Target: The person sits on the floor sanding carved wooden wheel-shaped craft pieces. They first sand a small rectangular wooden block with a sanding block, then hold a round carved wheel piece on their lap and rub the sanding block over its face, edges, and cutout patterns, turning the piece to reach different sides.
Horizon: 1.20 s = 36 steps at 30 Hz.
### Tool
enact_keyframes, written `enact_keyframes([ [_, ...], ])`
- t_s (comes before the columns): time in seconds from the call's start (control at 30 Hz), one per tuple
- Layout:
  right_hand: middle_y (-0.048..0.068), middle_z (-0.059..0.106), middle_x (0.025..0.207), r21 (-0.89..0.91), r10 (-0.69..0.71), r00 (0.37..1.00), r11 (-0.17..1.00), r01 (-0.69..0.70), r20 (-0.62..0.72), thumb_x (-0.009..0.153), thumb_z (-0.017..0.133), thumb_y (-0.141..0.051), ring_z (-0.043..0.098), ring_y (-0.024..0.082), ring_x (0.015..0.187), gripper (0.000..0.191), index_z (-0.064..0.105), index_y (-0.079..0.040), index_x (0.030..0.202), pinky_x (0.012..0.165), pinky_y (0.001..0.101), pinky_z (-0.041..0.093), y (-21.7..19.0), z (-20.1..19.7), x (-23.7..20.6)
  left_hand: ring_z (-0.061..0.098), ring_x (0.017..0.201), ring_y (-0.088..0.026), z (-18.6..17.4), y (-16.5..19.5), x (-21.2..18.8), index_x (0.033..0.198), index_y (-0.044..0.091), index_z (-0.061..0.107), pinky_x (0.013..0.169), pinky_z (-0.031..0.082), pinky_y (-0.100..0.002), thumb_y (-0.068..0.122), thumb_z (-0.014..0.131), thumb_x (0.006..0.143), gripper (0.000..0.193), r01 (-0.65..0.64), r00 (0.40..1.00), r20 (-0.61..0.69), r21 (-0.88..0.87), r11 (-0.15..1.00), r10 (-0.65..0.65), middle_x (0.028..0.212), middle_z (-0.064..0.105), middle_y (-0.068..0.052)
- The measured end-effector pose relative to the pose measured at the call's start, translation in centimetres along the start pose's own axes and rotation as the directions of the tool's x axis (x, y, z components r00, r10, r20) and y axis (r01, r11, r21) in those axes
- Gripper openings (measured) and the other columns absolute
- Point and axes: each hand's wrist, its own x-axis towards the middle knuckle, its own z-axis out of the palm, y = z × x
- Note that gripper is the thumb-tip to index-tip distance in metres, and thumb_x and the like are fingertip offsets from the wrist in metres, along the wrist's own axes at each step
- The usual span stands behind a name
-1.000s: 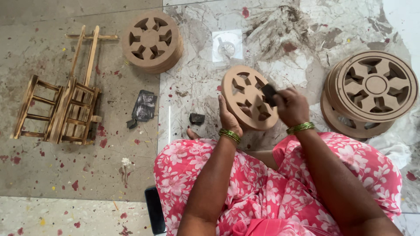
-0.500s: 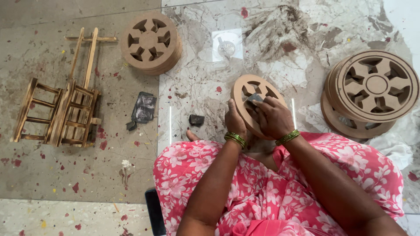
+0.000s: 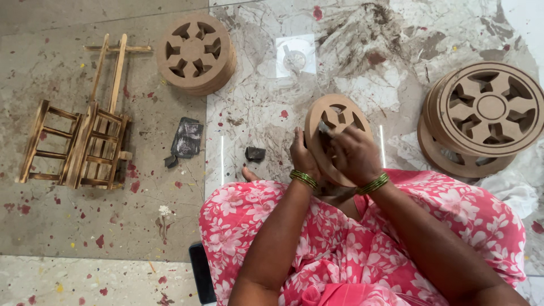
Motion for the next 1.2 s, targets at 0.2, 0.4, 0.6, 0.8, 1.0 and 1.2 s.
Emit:
enact_keyframes([
  [0.2, 0.006, 0.069, 0.094, -0.08, -0.125, 0.984, 0.988, 0.136, 0.126, 0.096, 0.064, -0.016, 0.068, 0.019, 0.08, 0.013, 0.074, -0.01, 0.102, 0.066, 0.0334, 0.058, -0.2, -0.1, -0.3, 0.068, 0.105, -0.022, -0.1, 0.4, 0.1, 0.126, 0.005, 0.064, 0.092, 0.056, -0.035, 0.044, 0.047, 0.105, 0.048, 0.113, 0.99, 0.086, -0.02, 0.993, -0.111, 0.117, 0.071, -0.01],
  [0.4, 0.007, 0.067, 0.098, -0.211, -0.168, 0.956, 0.952, 0.221, 0.242, 0.09, 0.069, -0.026, 0.066, 0.019, 0.075, 0.026, 0.075, -0.012, 0.11, 0.061, 0.0345, 0.057, -1.0, 0.3, -0.6, 0.067, 0.103, -0.025, -0.1, 0.6, 0.5, 0.129, 0.002, 0.063, 0.092, 0.056, -0.037, 0.045, 0.051, 0.109, 0.049, 0.108, 0.986, 0.135, -0.079, 0.991, -0.097, 0.117, 0.069, -0.013],
  [0.6, 0.004, 0.064, 0.098, -0.192, -0.132, 0.952, 0.963, 0.189, 0.278, 0.093, 0.069, -0.028, 0.067, 0.017, 0.086, 0.034, 0.07, -0.014, 0.124, 0.069, 0.0343, 0.058, 0.0, 0.2, -1.0, 0.07, 0.101, -0.024, 0.4, 1.4, 0.7, 0.126, 0.004, 0.064, 0.091, 0.058, -0.035, 0.046, 0.049, 0.103, 0.05, 0.167, 0.985, 0.056, -0.147, 0.975, -0.16, 0.115, 0.072, -0.011],
  [0.8, 0.006, 0.066, 0.103, -0.228, -0.252, 0.923, 0.919, 0.323, 0.292, 0.092, 0.068, -0.033, 0.067, 0.018, 0.085, 0.04, 0.068, -0.012, 0.126, 0.07, 0.0351, 0.059, 0.0, 0.8, -1.4, 0.067, 0.096, -0.025, -0.2, 1.1, 0.6, 0.125, 0.003, 0.064, 0.085, 0.057, -0.038, 0.049, 0.051, 0.106, 0.051, 0.157, 0.987, 0.03, -0.113, 0.981, -0.155, 0.11, 0.07, -0.013],
  [1.0, 0.002, 0.067, 0.102, -0.298, 0.026, 0.905, 0.948, 0.112, 0.425, 0.097, 0.065, -0.044, 0.069, 0.017, 0.082, 0.041, 0.065, -0.018, 0.128, 0.067, 0.0341, 0.059, 0.7, 0.1, -0.2, 0.071, 0.094, -0.024, -0.3, 0.5, 1.5, 0.123, 0.003, 0.065, 0.085, 0.06, -0.037, 0.046, 0.051, 0.103, 0.049, 0.1, 0.995, 0.009, -0.15, 0.984, -0.099, 0.107, 0.072, -0.011],
  [1.2, 0.003, 0.065, 0.095, -0.181, -0.317, 0.901, 0.908, 0.379, 0.297, 0.096, 0.064, -0.037, 0.067, 0.018, 0.073, 0.042, 0.064, -0.017, 0.134, 0.063, 0.0338, 0.059, -0.5, 0.1, -1.0, 0.068, 0.089, -0.029, -1.7, 0.2, 1.7, 0.116, -0.004, 0.063, 0.08, 0.058, -0.04, 0.057, 0.053, 0.108, 0.063, 0.241, 0.958, 0.2, -0.159, 0.958, -0.208, 0.101, 0.069, -0.017],
])
